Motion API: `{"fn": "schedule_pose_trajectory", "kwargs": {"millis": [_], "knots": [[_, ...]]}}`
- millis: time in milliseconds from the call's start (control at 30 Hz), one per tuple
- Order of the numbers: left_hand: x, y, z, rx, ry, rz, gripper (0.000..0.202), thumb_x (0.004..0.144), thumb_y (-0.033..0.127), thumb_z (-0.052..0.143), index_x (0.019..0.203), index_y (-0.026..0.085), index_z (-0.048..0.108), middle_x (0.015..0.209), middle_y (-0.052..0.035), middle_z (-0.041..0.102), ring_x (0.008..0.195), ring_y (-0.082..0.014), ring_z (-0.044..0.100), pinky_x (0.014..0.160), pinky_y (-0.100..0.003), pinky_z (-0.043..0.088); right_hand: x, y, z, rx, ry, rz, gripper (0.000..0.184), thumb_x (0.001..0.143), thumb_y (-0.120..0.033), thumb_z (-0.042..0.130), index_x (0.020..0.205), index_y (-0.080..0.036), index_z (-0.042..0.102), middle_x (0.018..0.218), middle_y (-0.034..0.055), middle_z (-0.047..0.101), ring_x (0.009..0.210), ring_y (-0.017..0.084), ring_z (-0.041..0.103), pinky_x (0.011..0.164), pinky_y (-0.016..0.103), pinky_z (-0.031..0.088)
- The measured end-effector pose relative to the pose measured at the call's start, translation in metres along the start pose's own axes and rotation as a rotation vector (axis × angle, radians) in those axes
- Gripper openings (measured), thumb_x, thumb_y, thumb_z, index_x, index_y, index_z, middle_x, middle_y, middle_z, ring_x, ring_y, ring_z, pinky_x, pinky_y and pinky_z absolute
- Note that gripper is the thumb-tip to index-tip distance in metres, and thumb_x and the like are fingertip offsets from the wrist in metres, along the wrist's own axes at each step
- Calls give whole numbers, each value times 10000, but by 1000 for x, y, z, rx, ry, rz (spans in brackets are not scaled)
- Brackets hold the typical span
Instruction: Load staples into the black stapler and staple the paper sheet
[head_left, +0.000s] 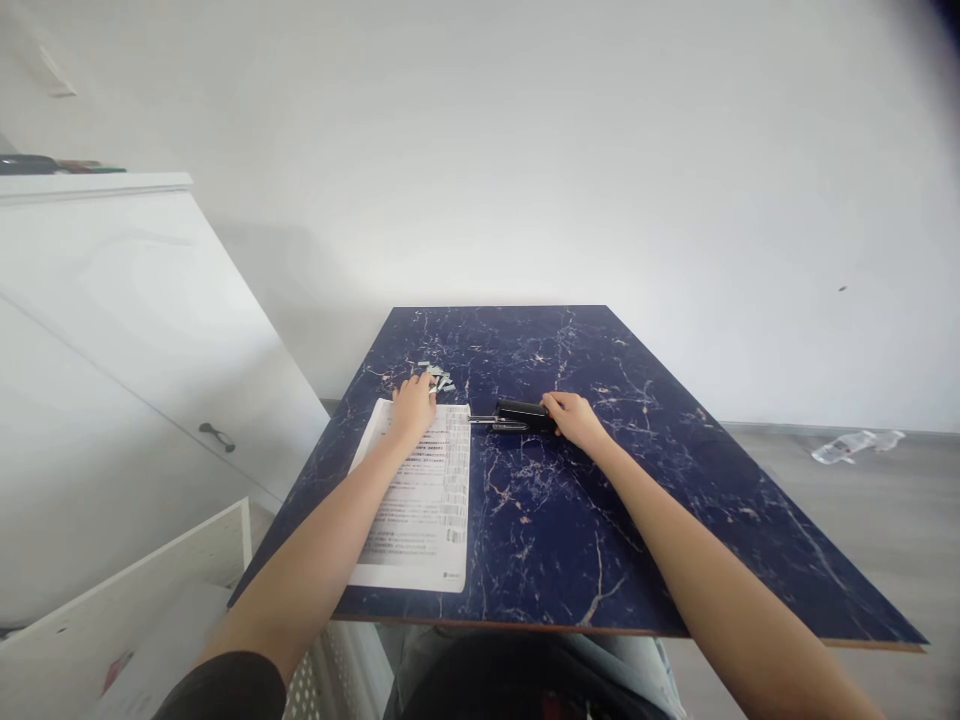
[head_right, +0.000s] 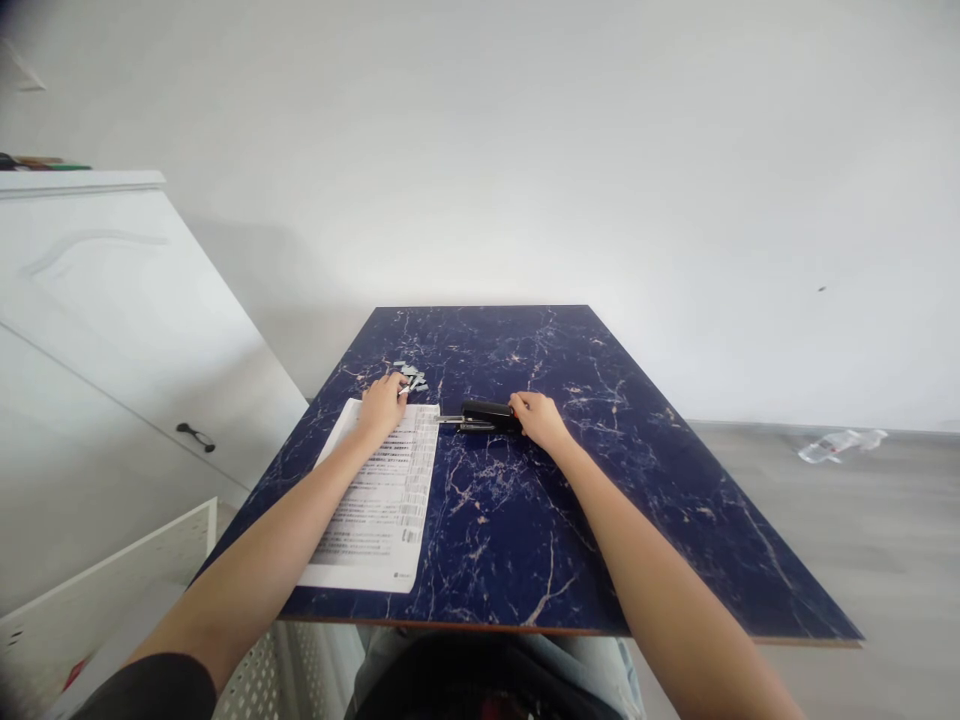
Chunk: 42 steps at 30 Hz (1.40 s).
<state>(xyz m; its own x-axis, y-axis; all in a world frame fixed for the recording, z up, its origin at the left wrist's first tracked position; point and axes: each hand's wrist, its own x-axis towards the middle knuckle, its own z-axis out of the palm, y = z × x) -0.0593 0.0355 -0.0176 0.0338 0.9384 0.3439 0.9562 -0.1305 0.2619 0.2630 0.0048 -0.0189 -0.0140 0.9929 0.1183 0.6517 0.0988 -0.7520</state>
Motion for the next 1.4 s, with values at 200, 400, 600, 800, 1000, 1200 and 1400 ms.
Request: {"fn": "schedule_pose_trajectory", "kwargs": {"millis": [200, 400, 600, 800, 1000, 1200, 1400], "knots": [[-1, 3, -6, -90, 72, 13, 186, 891, 125, 506, 995, 205, 638, 1061, -107, 656, 1004, -264, 633, 905, -380, 468, 0, 0, 0, 0, 1, -1, 356, 913, -425, 427, 721, -199, 623, 600, -31, 559, 411, 129, 570, 554, 238, 456], [-5, 12, -15, -408, 157, -9, 147, 951, 224, 449, 1031, 220, 572, 906, -59, 709, 798, -192, 672, 765, -305, 489, 0, 0, 0, 9, -1, 3, 359, 910, -426, 428, 701, -199, 611, 600, -32, 537, 410, 126, 574, 543, 233, 448], [-12, 31, -19, -880, -4, 29, 148, 920, 284, 475, 1013, 213, 566, 738, -9, 665, 637, -129, 610, 599, -237, 473, -1, -2, -1, 15, -11, 6, 361, 910, -433, 424, 715, -198, 617, 610, -25, 544, 415, 132, 579, 516, 232, 438], [-21, 45, -20, -1184, -230, 124, 189, 875, 346, 580, 970, 184, 597, 841, -58, 695, 673, -138, 621, 503, -219, 467, -1, -1, 0, 16, -6, 7, 365, 905, -440, 432, 712, -193, 619, 590, -28, 537, 414, 131, 577, 522, 227, 436], [-27, 51, -18, -1042, -205, 232, 252, 891, 432, 634, 942, 187, 606, 838, -51, 693, 807, -180, 690, 648, -261, 529, -1, -1, 0, 22, 3, 11, 366, 900, -434, 439, 701, -191, 624, 597, -30, 549, 412, 122, 572, 536, 226, 440], [-26, 49, -16, -857, -179, 257, 321, 949, 424, 564, 1191, 219, 616, 962, -59, 723, 795, -175, 672, 665, -282, 525, -1, -3, -1, 21, -1, 25, 371, 907, -444, 435, 740, -189, 648, 627, -23, 579, 405, 116, 557, 526, 229, 448], [-20, 42, -13, -591, -177, 430, 261, 967, 409, 549, 1038, 229, 724, 1036, -65, 700, 963, -218, 632, 824, -333, 502, 1, 1, 0, 14, -5, 18, 376, 913, -446, 435, 742, -191, 652, 616, -25, 566, 409, 115, 566, 507, 218, 445]]}}
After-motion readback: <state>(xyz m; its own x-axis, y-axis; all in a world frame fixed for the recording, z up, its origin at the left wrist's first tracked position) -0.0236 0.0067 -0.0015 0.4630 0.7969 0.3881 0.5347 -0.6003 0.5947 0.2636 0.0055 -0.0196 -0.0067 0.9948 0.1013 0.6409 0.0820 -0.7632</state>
